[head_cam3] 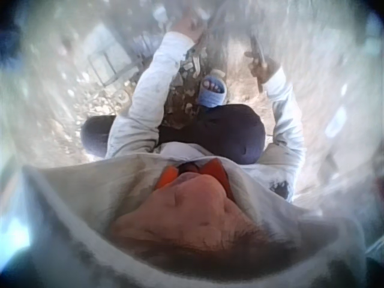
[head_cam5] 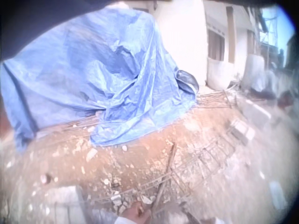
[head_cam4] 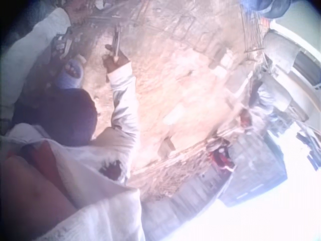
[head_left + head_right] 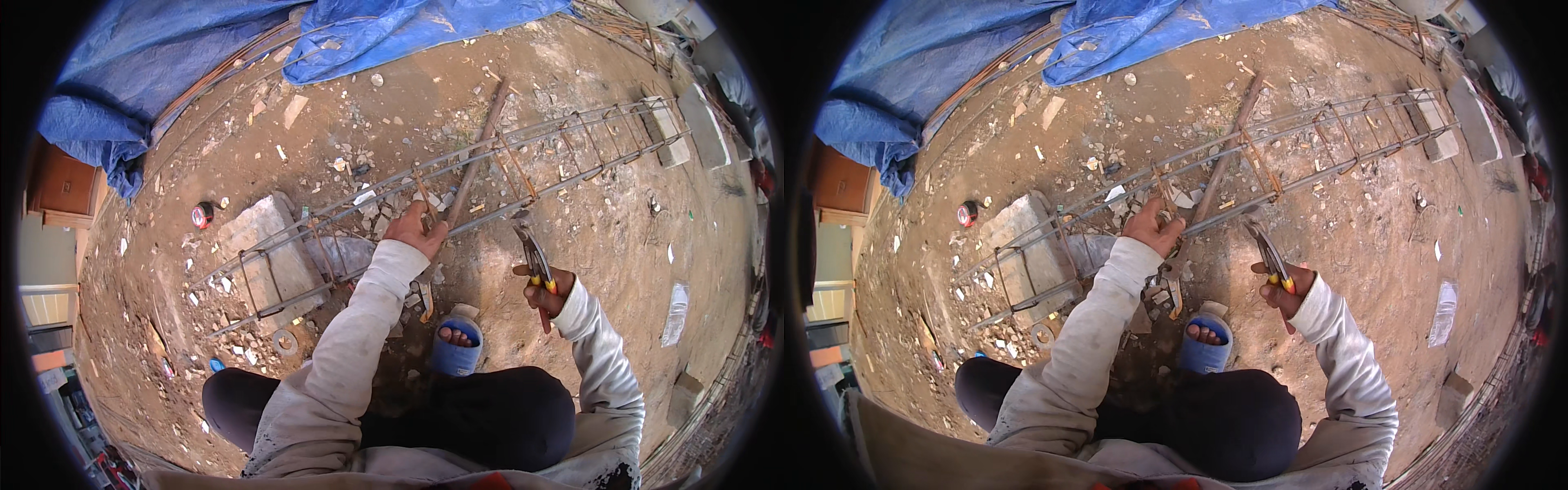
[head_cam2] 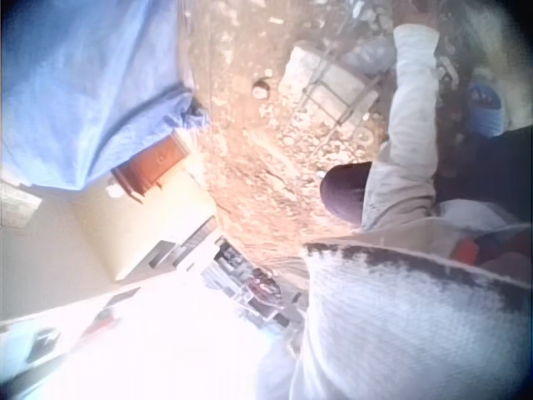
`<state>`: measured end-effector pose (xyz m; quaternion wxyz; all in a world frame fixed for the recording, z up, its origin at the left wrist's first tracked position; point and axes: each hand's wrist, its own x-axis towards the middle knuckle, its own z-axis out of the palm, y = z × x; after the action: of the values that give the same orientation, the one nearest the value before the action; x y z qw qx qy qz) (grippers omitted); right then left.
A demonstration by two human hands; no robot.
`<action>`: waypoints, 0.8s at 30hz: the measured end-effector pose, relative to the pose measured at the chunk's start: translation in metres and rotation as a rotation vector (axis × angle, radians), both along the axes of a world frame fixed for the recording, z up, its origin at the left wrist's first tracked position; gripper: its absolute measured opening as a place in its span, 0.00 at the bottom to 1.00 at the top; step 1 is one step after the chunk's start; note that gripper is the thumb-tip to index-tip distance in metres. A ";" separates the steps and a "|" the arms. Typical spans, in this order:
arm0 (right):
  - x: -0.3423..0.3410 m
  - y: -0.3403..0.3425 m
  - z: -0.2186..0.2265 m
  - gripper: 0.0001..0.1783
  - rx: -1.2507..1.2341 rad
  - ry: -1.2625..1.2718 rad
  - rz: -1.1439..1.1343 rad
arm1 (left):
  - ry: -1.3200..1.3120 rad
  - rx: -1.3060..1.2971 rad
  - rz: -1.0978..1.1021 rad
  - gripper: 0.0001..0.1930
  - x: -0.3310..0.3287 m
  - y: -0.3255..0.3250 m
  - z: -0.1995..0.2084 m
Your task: The person sits on the ground and uses pliers to twist wire ties around intersecting rebar rods, securing a rectangular rebar cage. The person repositions the cage and continues tying additional intersections before moving the finished cage aside.
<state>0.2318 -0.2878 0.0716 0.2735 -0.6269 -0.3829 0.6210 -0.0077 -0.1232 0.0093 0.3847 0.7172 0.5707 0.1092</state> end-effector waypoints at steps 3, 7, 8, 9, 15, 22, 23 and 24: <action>-0.004 0.010 0.006 0.18 0.014 -0.048 -0.099 | -0.256 0.018 0.056 0.20 -0.011 0.002 -0.007; -0.018 0.028 -0.010 0.14 0.064 -0.183 -0.145 | -0.672 -0.086 0.512 0.22 -0.007 0.007 -0.016; -0.017 0.036 -0.006 0.15 0.099 -0.276 -0.070 | -0.753 -0.191 0.647 0.22 -0.005 0.007 -0.017; -0.015 0.048 0.002 0.16 -0.035 -0.262 -0.030 | -0.926 -0.269 0.742 0.21 -0.001 0.008 -0.017; -0.023 0.177 0.087 0.22 0.470 -1.427 0.837 | -1.095 -0.524 0.853 0.18 0.016 0.015 -0.018; -0.101 0.288 0.113 0.31 -0.261 -2.020 1.273 | -0.893 -0.251 0.598 0.17 0.043 0.018 -0.052; -0.111 0.295 0.110 0.32 -0.343 -2.055 1.333 | -0.858 -0.267 0.563 0.17 0.045 0.015 -0.052; -0.120 0.300 0.107 0.33 -0.427 -2.086 1.393 | -0.821 -0.283 0.528 0.17 0.046 0.012 -0.051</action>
<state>0.1116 0.0121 0.1786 -0.6450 -0.5144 -0.5555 -0.1040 0.0386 -0.1108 -0.0418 0.6300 0.3874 0.5433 0.3973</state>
